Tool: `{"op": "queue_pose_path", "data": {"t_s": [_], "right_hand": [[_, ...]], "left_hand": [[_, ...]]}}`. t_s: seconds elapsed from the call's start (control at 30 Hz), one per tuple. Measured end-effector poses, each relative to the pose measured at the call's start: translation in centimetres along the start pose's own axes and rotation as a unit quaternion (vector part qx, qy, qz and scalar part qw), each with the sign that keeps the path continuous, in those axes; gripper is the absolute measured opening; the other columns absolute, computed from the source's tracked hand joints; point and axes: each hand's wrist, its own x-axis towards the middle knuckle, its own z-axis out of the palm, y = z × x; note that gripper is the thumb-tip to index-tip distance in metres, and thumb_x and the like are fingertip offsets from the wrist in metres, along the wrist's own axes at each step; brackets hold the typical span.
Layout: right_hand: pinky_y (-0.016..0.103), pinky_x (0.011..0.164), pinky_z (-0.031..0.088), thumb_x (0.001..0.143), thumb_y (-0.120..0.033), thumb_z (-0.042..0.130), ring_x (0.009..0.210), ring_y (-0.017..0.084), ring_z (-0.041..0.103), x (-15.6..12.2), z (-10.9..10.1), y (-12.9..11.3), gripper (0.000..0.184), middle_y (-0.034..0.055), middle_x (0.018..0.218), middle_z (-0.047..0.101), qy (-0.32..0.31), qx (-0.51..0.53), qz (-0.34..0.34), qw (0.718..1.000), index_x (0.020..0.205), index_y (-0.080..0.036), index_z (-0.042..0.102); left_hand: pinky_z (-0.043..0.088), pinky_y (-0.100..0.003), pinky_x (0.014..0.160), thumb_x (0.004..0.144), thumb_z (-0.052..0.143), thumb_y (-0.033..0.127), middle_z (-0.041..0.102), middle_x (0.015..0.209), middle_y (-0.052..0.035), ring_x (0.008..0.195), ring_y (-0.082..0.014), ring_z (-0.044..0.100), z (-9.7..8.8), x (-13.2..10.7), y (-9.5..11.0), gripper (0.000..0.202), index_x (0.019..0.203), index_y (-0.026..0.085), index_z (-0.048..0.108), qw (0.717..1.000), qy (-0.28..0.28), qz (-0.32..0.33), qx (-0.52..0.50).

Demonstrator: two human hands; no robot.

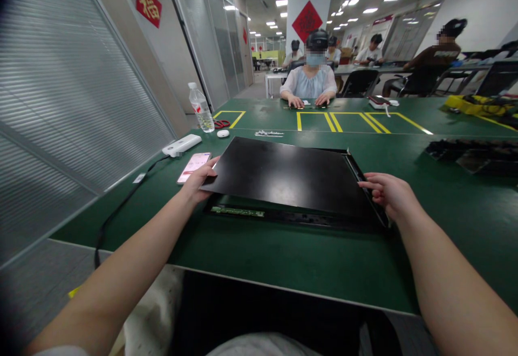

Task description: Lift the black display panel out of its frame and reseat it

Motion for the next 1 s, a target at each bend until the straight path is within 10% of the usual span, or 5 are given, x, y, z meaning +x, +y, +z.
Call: {"op": "queue_pose_path", "data": {"t_s": [1.0], "right_hand": [[0.015, 0.033, 0.029, 0.078, -0.009, 0.062, 0.036, 0.005, 0.039, 0.4, -0.4, 0.4, 0.009, 0.0088, 0.066, 0.072, 0.015, -0.030, -0.041, 0.999, 0.085, -0.014, 0.064]], "left_hand": [[0.054, -0.031, 0.062, 0.060, 0.075, 0.008, 0.076, 0.095, -0.0047, 0.071, -0.0223, 0.072, 1.2, -0.7, -0.1, 0.073, 0.129, 0.020, 0.054, 0.995, 0.076, -0.012, 0.061]]}}
